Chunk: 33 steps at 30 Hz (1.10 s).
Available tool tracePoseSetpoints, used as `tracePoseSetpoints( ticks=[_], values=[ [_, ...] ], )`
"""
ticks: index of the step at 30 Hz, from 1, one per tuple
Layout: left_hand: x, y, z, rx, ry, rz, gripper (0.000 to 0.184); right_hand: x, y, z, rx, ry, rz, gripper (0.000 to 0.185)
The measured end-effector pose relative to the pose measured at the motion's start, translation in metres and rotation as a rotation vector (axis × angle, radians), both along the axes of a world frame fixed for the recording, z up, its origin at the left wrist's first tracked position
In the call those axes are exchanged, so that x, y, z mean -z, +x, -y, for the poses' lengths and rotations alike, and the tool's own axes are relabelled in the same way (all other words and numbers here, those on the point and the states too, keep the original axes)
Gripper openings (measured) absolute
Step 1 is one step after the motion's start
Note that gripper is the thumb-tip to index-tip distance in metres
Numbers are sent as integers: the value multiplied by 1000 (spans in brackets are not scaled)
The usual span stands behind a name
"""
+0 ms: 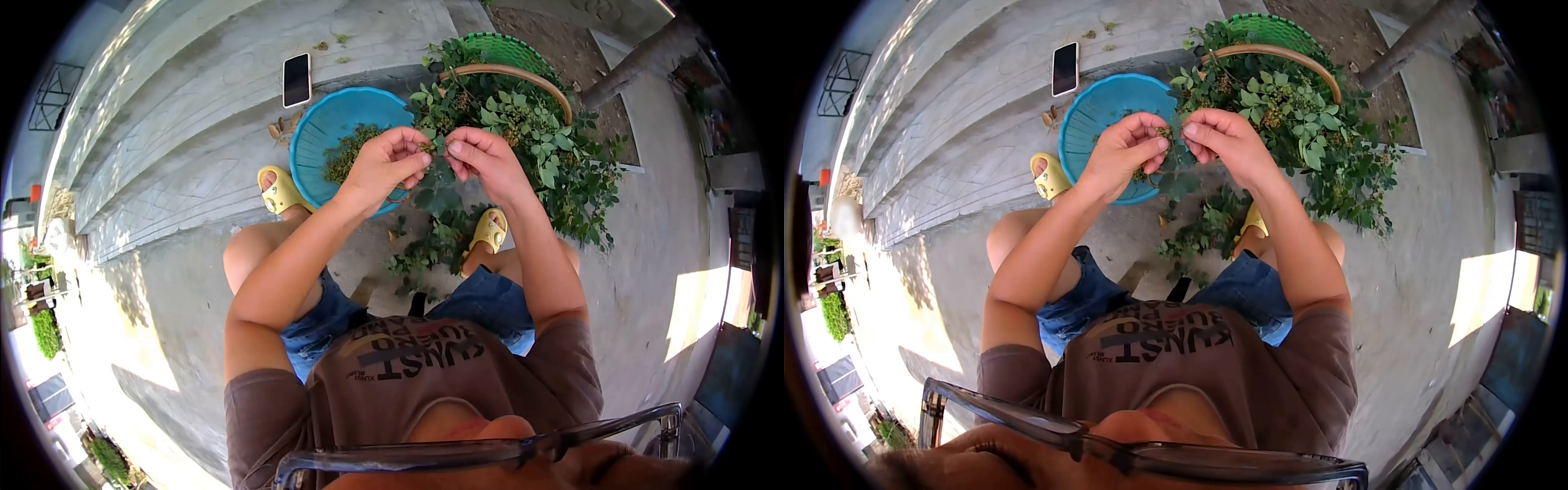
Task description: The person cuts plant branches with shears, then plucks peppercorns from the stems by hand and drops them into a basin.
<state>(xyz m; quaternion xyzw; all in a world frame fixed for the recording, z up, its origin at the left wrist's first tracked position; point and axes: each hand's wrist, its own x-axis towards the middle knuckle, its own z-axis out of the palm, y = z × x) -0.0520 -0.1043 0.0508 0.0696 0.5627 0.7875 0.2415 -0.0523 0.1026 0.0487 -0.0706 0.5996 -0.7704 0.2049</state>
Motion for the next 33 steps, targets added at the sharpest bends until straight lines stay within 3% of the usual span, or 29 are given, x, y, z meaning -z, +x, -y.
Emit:
tracePoseSetpoints(
  ticks=[6,13,19,21,24,33],
  values=[
    [-2,1,1,-8,92,237,16,3,-2,4,40,42,-21,13],
    [-2,4,-2,-17,56,164,14,2,1,6,69,38,-56,13],
    [1,5,-4,-41,-141,-143,15,-5,5,5,140,31,-117,12],
    [0,7,-4,-93,-284,-296,16,3,2,3,112,73,-292,10],
    [0,8,-2,-129,-424,-461,18,-1,5,2,118,100,-342,12],
    [2,9,-6,-288,-428,-818,24,-7,8,5,185,322,-630,9]
  ],
)
